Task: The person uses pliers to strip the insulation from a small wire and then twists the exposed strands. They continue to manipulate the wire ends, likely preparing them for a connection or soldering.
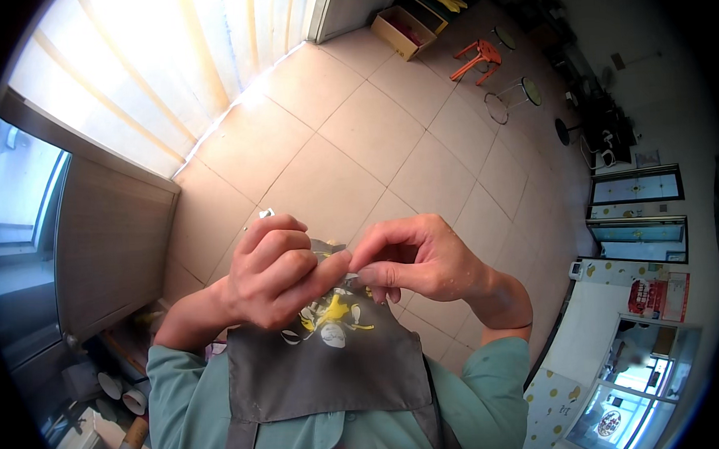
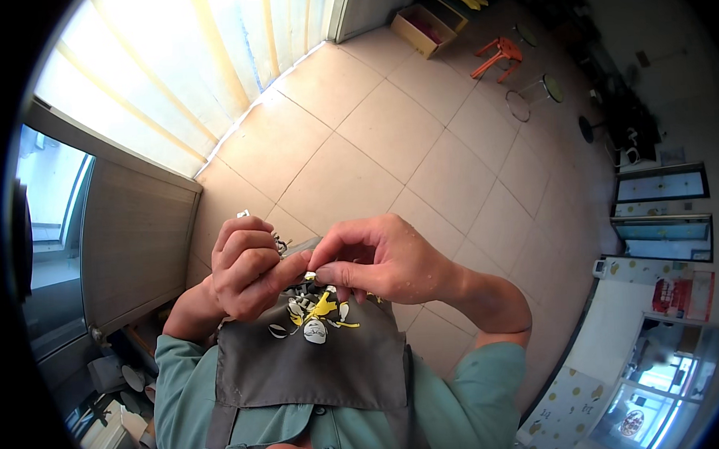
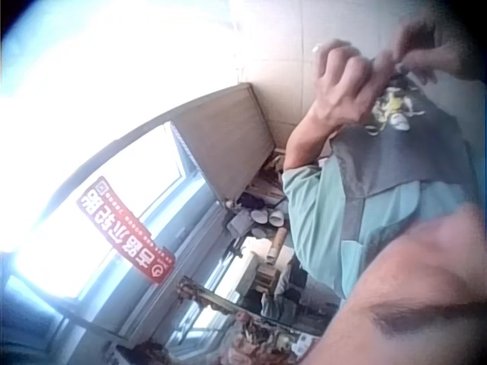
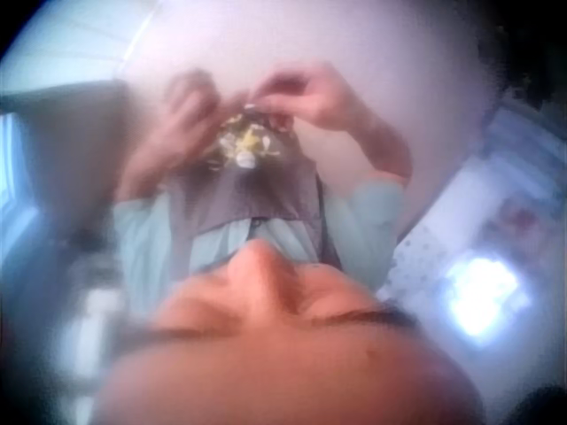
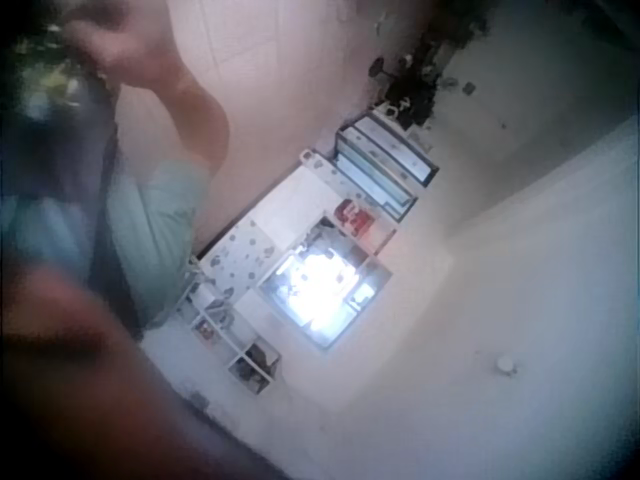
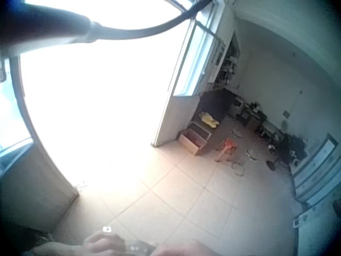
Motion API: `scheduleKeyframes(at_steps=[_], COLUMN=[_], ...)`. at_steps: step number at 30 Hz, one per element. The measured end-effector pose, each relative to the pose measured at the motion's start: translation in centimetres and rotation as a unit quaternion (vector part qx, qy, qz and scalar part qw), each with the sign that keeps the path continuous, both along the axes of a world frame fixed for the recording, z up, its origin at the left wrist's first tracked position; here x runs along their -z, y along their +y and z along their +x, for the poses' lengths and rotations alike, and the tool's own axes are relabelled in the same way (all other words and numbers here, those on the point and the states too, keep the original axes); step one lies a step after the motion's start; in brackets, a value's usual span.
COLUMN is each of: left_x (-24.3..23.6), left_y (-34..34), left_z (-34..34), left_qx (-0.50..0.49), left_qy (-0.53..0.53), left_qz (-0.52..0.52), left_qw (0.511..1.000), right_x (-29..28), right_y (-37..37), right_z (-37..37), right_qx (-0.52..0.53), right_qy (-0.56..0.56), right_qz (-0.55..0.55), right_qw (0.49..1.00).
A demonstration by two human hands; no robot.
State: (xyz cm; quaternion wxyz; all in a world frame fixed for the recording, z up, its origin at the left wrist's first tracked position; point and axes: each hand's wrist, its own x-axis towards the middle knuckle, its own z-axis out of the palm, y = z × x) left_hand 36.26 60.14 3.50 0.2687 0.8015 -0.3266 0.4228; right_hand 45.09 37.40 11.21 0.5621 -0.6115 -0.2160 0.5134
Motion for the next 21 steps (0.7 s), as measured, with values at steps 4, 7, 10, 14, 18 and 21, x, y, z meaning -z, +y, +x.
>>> scheduleKeyframes(at_steps=[4, 7, 10, 14, 18, 21], left_x=[0.04, 0.1, 0.16, 0.2, 0.16, 0.07], left_y=[0.16, 0.24, 0.28, 0.33, 0.37, 0.41], left_z=[0.2, 0.33, 0.57, 0.62, 0.72, 0.67], left_qx=[-0.003, -0.005, -0.004, -0.005, -0.002, -0.002], left_qy=[-0.002, -0.005, -0.006, -0.007, -0.004, -0.005], left_qz=[0.0, 0.001, 0.003, 0.001, 0.002, 0.006], left_qw=[1.0, 1.0, 1.0, 1.0, 1.0, 1.0], right_x=[-0.02, 0.09, 0.09, 0.16, 0.22, 0.4], right_y=[0.26, 0.36, 0.38, 0.5, 0.49, 0.51], right_z=[0.2, 0.38, 0.44, 0.53, 0.54, 0.45], right_qx=[-0.001, -0.002, 0.004, 0.004, 0.007, 0.01], right_qy=[0.0, 0.003, 0.009, 0.011, 0.009, 0.008], right_qz=[-0.001, 0.003, -0.004, -0.003, -0.001, 0.004], right_qw=[1.0, 1.0, 1.0, 1.0, 1.0, 1.0])
